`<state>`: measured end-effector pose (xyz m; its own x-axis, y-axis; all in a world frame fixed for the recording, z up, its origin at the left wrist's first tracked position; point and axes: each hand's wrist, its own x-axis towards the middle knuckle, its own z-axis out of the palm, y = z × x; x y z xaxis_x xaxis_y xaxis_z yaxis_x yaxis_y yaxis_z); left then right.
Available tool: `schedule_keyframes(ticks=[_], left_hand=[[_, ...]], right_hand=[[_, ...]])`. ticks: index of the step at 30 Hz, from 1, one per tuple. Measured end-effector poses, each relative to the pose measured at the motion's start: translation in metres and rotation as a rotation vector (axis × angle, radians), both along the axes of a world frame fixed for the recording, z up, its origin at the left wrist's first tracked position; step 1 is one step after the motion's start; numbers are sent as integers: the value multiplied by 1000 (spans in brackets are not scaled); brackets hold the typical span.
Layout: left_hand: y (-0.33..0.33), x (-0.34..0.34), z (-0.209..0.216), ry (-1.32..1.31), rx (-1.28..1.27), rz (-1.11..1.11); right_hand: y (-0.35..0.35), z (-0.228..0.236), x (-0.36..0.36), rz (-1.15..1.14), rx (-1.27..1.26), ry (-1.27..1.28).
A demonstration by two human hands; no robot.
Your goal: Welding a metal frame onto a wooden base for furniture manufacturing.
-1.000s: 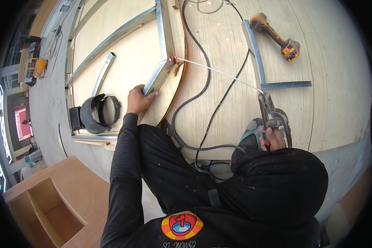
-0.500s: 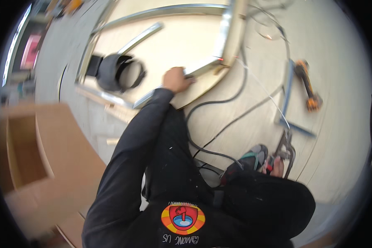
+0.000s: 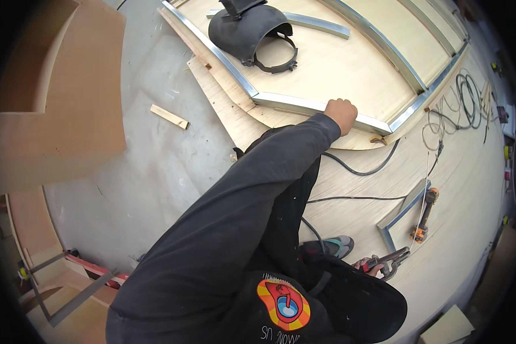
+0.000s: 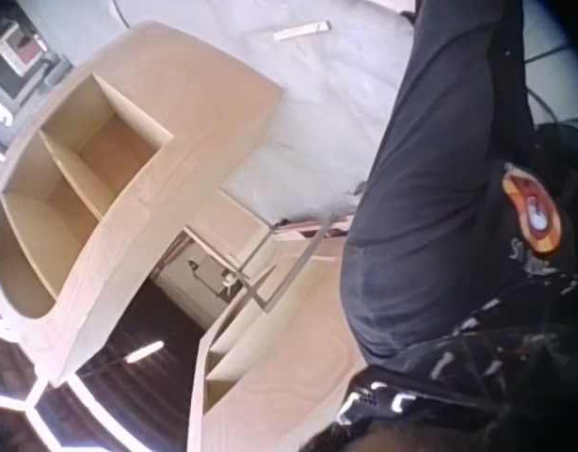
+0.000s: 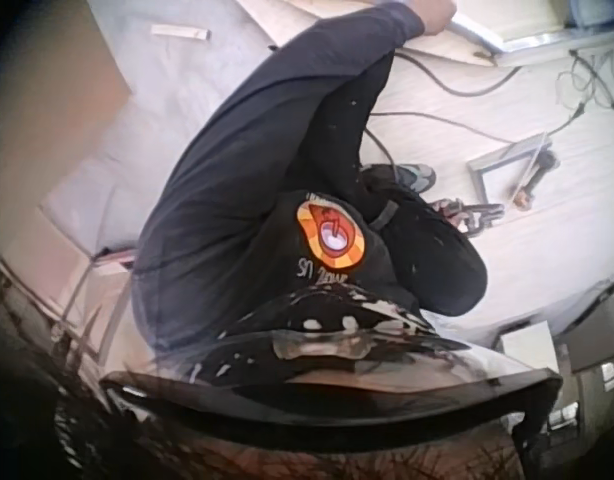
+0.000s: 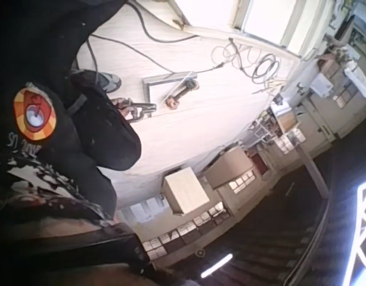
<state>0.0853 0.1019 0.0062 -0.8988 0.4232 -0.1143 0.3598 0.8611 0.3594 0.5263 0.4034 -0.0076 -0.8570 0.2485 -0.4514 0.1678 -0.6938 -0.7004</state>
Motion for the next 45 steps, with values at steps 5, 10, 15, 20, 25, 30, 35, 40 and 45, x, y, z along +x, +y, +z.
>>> schedule_keyframes(ticks=[5,10,15,20,25,30,35,40,45], left_hand=[[-1,2,1,23,50,29],[-3,-1,-4,54,71,16],[-4,-2,-3,56,54,-12],[0,-1,-6,36,68,27],[-11,-11,-4,29,48,-101],[-16,-14,4,-90,10,-139],[-6,-8,4,-60,88,-13],[-12,-11,3,-114,47,-72],[-10,-8,-5,-30,50,-77]], right_hand=[[5,18,-8,26,46,-17],[-1,25,-10,13,67,-37],[-4,30,-4,-23,82,-60],[-7,30,-3,-50,84,-80],[-9,29,-2,-77,80,-100],[-12,27,3,-109,70,-122],[-12,34,2,-131,101,-148],[-16,65,-3,-128,133,-234],[-6,92,-7,-127,188,-332]])
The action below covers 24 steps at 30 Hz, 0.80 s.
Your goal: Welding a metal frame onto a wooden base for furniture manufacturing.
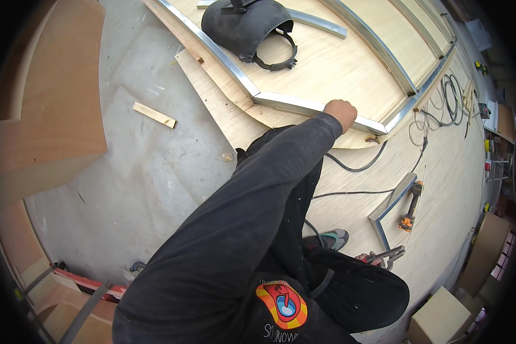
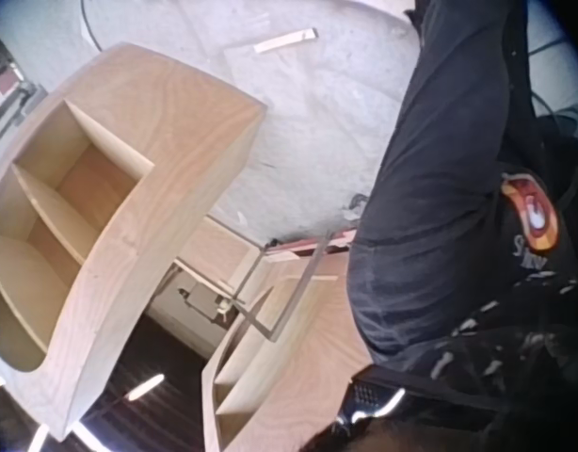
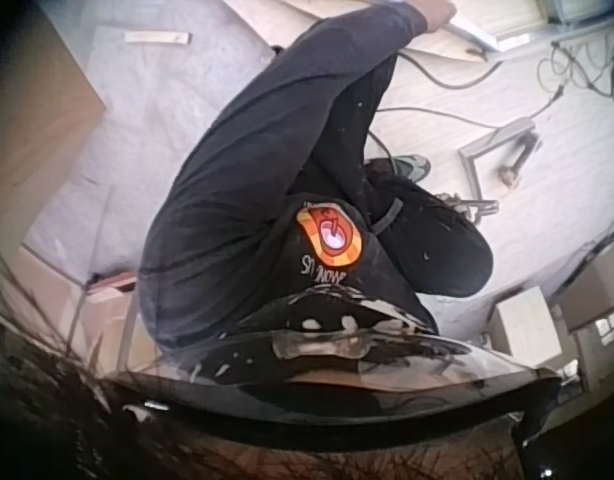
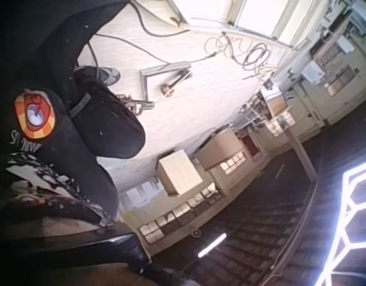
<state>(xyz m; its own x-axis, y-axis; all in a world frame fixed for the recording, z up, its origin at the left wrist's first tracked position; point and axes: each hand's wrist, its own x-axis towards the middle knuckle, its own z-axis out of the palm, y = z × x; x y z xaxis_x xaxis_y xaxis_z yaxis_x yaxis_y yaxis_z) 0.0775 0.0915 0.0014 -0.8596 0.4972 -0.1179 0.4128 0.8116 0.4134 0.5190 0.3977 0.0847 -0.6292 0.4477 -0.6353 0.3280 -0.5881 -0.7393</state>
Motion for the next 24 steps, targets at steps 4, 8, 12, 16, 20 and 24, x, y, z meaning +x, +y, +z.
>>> schedule_keyframes(ticks=[4,8,12,16,20,24], left_hand=[[0,0,-2,4,74,11],[9,-1,4,37,112,74],[2,5,-15,97,103,106],[-13,8,2,42,5,81],[20,12,5,34,16,38],[8,14,9,16,-67,75]], right_hand=[[6,20,-6,-5,35,-78],[12,39,-8,-37,64,-109],[-3,13,-49,-111,46,1],[-14,0,-67,-176,-26,56],[0,13,-83,-192,371,130],[1,16,-131,-70,748,208]])
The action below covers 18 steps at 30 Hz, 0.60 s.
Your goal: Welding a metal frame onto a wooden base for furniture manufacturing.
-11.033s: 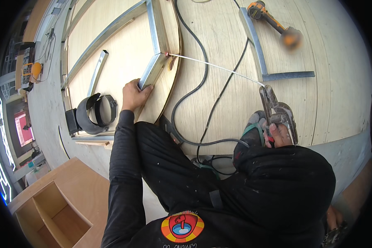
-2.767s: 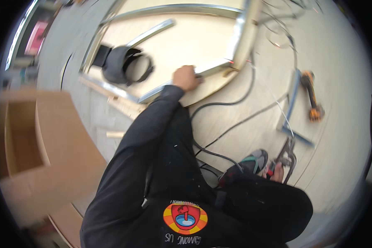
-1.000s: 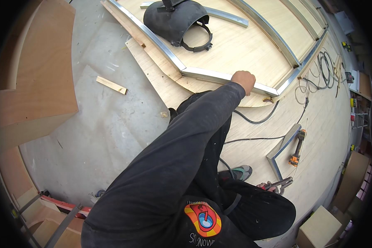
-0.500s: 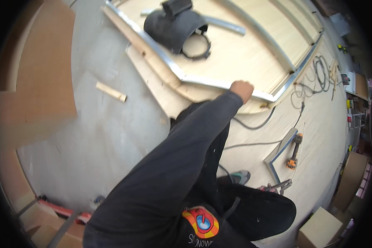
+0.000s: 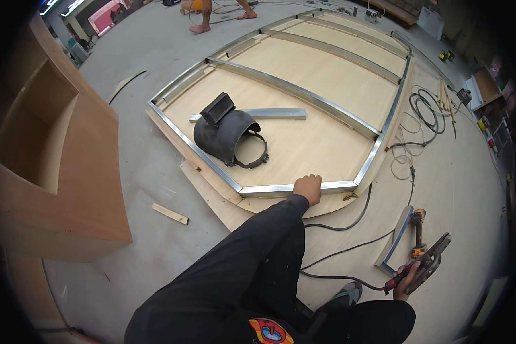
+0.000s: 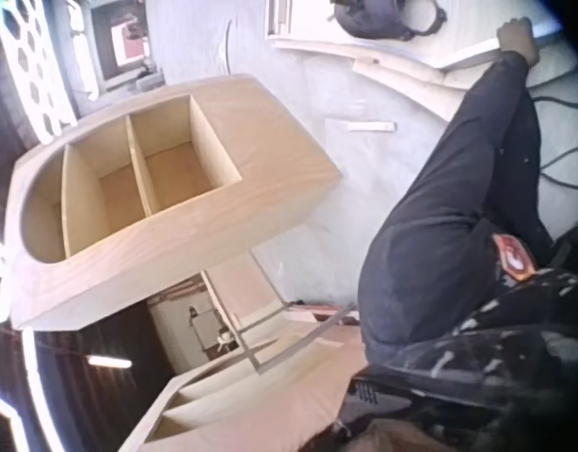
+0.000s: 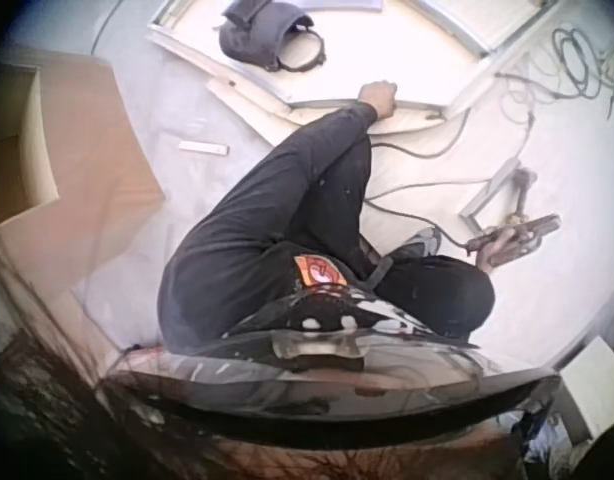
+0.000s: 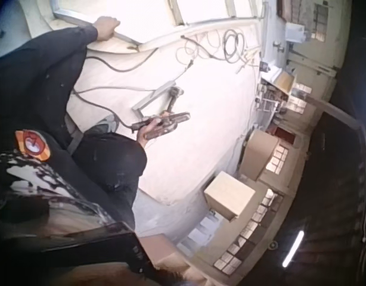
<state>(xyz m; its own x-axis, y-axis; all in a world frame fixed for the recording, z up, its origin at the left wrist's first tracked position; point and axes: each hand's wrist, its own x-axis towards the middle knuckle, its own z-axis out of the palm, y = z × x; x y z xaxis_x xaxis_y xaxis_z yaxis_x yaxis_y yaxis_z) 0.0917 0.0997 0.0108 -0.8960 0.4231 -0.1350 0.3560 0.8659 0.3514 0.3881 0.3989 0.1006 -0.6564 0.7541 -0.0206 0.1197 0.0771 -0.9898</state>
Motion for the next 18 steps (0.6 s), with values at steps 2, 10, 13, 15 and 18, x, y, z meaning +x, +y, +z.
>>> schedule_keyframes(ticks=[2,10,13,15,18], left_hand=[[-3,-2,4,5,-36,22],[-3,1,18,48,-112,66],[-18,17,36,171,-81,131],[-32,30,58,224,20,168],[-71,59,96,226,177,365]], right_hand=[[10,8,-19,99,-39,-33],[37,42,-147,410,-273,50],[29,65,-190,723,-114,-20],[16,82,-213,914,-148,-14],[-25,90,-221,1090,-282,71]])
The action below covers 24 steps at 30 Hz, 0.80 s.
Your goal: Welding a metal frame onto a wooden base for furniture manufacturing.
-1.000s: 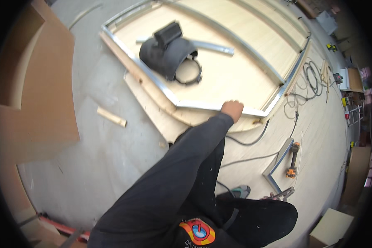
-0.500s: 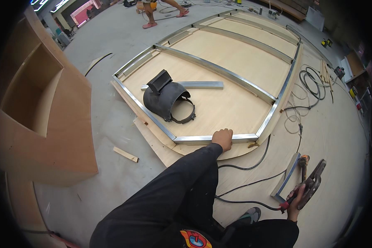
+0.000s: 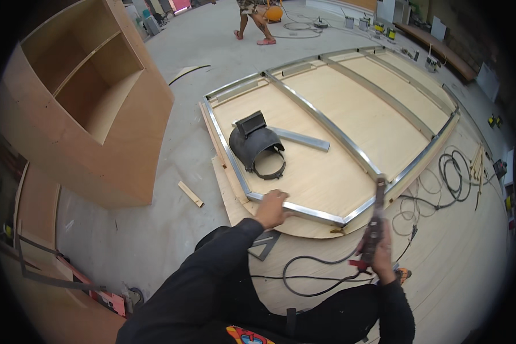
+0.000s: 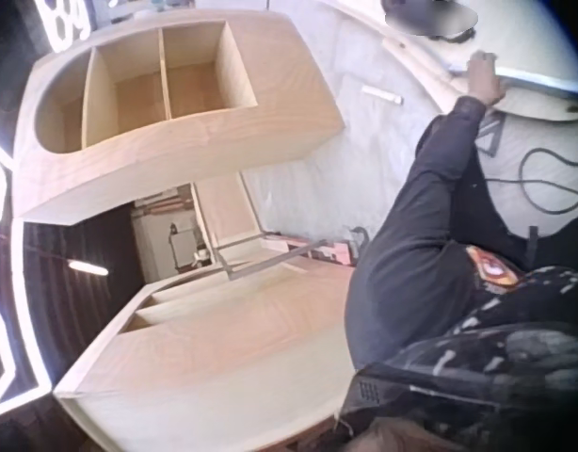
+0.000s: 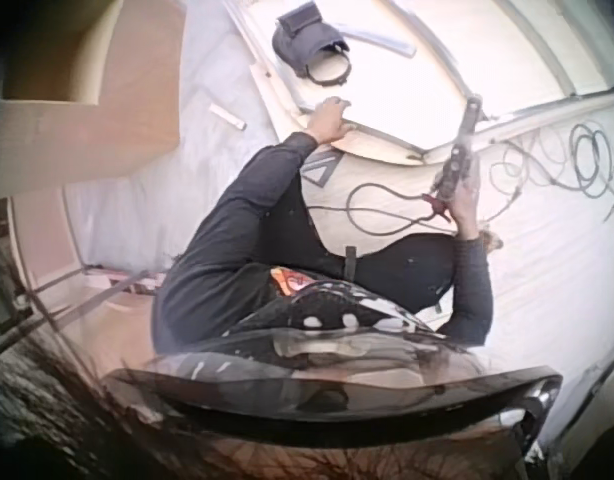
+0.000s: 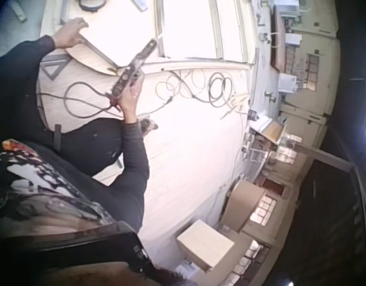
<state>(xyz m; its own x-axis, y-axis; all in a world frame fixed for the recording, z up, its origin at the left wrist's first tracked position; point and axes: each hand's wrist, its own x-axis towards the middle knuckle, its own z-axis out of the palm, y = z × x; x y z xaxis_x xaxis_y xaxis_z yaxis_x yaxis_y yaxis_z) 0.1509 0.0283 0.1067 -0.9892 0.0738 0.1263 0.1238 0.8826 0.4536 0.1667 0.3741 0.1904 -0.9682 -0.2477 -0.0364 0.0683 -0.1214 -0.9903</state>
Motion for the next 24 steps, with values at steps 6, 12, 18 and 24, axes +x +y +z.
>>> schedule_keyframes(ticks=[6,12,18,24], left_hand=[[-77,69,52,439,162,653],[-61,116,173,899,177,724],[-73,116,215,778,431,540],[-93,179,214,-82,121,428]], right_hand=[[-72,-34,40,187,340,250],[-115,25,90,640,389,-3],[-134,45,101,881,503,101],[-135,54,110,984,767,131]])
